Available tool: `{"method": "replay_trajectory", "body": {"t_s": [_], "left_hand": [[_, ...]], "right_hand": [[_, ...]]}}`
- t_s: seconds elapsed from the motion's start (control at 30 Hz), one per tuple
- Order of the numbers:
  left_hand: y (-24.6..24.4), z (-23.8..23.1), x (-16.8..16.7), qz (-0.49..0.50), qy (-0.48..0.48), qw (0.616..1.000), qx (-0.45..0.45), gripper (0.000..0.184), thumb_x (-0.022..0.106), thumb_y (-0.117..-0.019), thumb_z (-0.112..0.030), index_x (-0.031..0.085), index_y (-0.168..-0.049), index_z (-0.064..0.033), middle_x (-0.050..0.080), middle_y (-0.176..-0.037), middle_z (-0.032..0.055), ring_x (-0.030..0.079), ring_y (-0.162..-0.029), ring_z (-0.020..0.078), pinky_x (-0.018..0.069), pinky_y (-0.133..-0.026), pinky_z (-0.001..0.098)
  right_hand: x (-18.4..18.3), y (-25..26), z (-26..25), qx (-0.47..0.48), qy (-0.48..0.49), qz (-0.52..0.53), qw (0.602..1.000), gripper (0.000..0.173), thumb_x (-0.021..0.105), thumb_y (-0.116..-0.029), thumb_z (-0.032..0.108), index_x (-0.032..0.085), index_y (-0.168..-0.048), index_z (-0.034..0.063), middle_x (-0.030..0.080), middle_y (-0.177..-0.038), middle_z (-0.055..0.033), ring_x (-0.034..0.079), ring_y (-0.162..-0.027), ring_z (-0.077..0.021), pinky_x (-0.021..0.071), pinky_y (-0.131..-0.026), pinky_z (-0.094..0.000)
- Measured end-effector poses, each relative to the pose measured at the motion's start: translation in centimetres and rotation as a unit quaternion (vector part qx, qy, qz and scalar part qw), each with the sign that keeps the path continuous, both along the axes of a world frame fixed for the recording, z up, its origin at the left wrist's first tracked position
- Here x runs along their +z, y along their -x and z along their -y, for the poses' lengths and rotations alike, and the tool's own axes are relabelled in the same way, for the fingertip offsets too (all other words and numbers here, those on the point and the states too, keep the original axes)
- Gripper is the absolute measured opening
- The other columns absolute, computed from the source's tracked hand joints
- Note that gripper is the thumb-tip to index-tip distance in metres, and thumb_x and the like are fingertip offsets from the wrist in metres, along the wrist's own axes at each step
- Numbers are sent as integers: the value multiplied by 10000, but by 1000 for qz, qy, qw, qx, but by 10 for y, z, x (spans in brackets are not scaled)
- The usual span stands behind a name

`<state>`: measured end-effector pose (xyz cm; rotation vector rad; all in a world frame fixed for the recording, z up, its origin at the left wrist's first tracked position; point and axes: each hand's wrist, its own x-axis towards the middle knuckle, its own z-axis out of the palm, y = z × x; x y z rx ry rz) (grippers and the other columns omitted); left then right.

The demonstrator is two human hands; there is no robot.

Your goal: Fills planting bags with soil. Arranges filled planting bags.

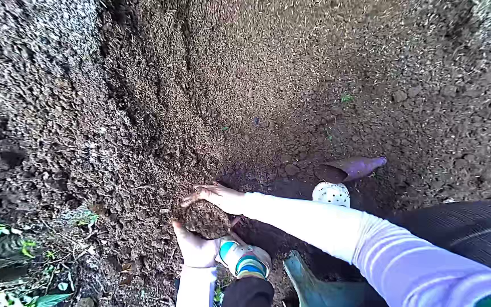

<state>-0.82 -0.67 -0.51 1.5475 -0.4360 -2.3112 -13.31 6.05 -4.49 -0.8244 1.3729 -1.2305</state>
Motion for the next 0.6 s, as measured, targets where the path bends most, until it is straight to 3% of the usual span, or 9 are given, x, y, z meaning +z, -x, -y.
{"method": "replay_trajectory", "body": {"t_s": [0.07,0.13,0.2,0.23,0.3,0.37,0.47,0.5,0.6], "left_hand": [[0,11,11,-24,21,999,-38,821,74,-963,-789,511,-1380,-233,686,-1242,38,657,-1171,227,562,-922,565],[2,23,23,-22,41,994,-96,782,112,-991,-756,469,-1444,-228,667,-1305,38,644,-1210,212,564,-953,530],[0,27,28,5,69,988,-139,568,237,-1083,-568,525,-1385,-183,698,-1229,63,689,-1128,213,605,-887,496],[-3,27,27,16,90,982,-165,449,310,-1105,-444,525,-1393,-176,696,-1216,73,696,-1100,217,616,-863,482],[-11,26,23,50,133,966,-215,417,403,-1093,-220,401,-1510,-209,670,-1239,84,709,-1050,218,636,-785,452],[-13,20,20,95,186,949,-237,567,473,-1055,-59,290,-1576,-188,655,-1214,101,735,-937,205,649,-665,411],[-16,17,11,129,300,902,-281,627,528,-1002,49,316,-1576,-89,585,-1377,97,703,-1007,114,631,-754,307],[-15,17,10,145,338,877,-309,619,534,-986,61,355,-1564,-70,537,-1462,101,666,-1072,91,595,-829,279],[-13,20,14,188,387,820,-377,592,574,-981,5,425,-1544,-99,513,-1507,136,659,-1111,132,577,-856,316]], "right_hand": [[0,-11,-8,-45,13,14,999,573,133,-1135,267,559,-1473,85,497,-1567,-96,324,-1535,-247,59,-1279,-569],[4,-11,-13,-50,6,12,999,557,142,-1136,268,504,-1519,86,451,-1595,-123,321,-1536,-251,124,-1289,-512],[11,5,-13,-47,-16,-60,997,497,236,-1143,242,579,-1445,46,578,-1469,-168,491,-1422,-268,323,-1231,-462],[12,19,-10,-53,-38,-139,988,440,322,-1136,226,639,-1378,40,646,-1359,-181,571,-1328,-296,406,-1164,-485],[3,57,-7,-54,-135,-310,939,329,500,-1078,233,690,-1314,106,676,-1308,-158,588,-1293,-344,475,-1060,-572],[-10,94,-8,0,-289,-350,891,471,647,-1009,258,571,-1474,246,483,-1538,-149,377,-1445,-437,390,-1046,-689],[-42,116,-12,59,-385,-331,860,882,855,-834,150,421,-1566,382,194,-1708,-131,183,-1501,-554,354,-989,-802],[-47,115,-11,59,-392,-331,856,913,872,-805,108,435,-1557,386,159,-1718,-122,158,-1504,-564,347,-987,-809],[-50,112,-9,44,-393,-314,863,838,854,-784,18,530,-1506,292,166,-1703,-178,182,-1493,-576,385,-1034,-761]]}}
